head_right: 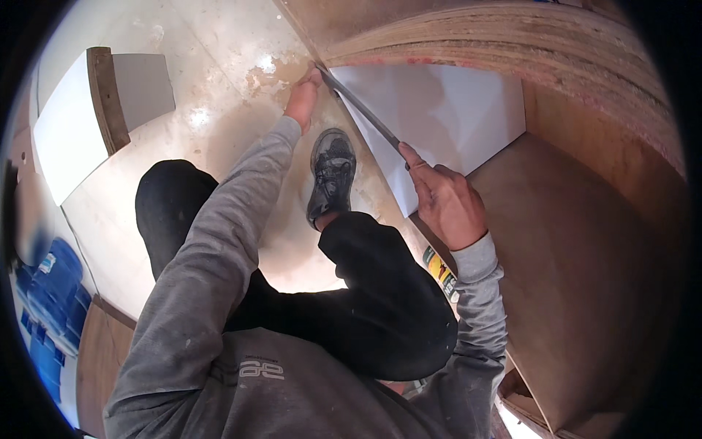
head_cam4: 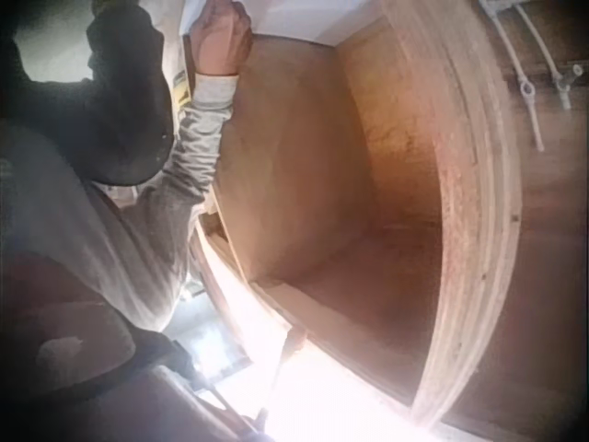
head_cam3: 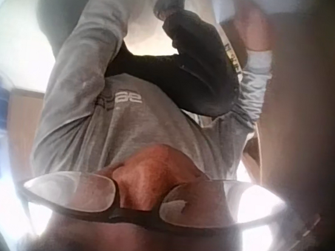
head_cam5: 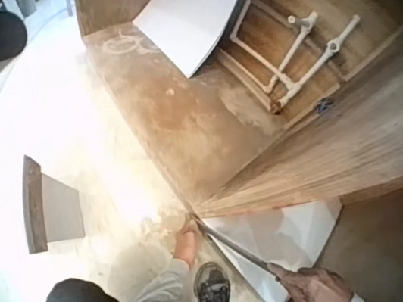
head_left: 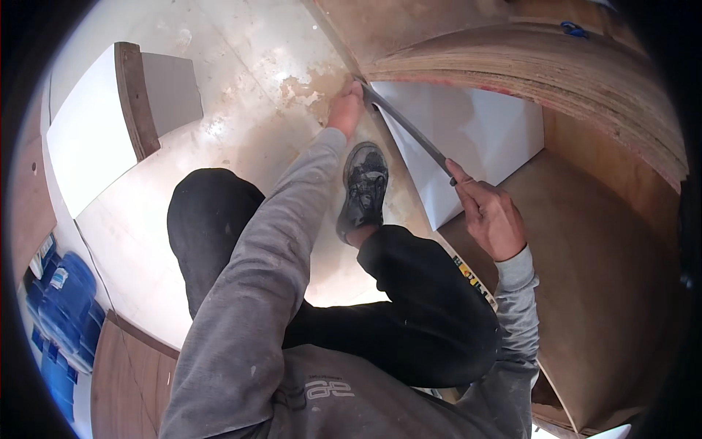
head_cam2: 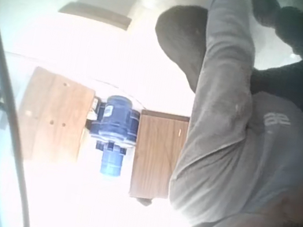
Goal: The person fits a laminate sheet into a wooden cabinet by hand, using a metal file to smooth the edges and tapping the sheet into place.
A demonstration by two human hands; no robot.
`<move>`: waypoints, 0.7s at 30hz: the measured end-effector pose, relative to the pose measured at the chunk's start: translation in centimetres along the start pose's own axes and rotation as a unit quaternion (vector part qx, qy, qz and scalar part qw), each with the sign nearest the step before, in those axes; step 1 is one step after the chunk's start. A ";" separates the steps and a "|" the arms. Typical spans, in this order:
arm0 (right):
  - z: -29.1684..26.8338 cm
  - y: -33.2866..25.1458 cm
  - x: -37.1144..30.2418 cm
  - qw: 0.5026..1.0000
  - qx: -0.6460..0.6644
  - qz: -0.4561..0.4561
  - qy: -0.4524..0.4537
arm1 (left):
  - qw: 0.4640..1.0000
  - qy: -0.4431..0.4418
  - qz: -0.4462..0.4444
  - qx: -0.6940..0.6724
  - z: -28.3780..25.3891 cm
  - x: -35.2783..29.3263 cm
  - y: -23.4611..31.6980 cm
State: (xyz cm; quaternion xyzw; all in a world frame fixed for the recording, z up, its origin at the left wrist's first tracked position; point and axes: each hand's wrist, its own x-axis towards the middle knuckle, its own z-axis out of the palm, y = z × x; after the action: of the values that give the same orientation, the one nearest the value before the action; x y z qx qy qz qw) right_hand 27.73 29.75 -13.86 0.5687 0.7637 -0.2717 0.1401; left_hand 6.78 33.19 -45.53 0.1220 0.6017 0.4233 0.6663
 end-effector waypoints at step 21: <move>-3.5 -1.7 -1.1 0.999 0.042 -0.007 -0.004 | 0.972 0.089 0.148 0.157 1.1 0.0 -2.7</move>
State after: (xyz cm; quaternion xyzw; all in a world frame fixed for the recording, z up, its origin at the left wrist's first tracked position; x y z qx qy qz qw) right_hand 26.77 30.55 -9.95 0.5677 0.7547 -0.3070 0.1175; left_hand 8.92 31.92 -47.08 0.2745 0.6926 0.4269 0.5126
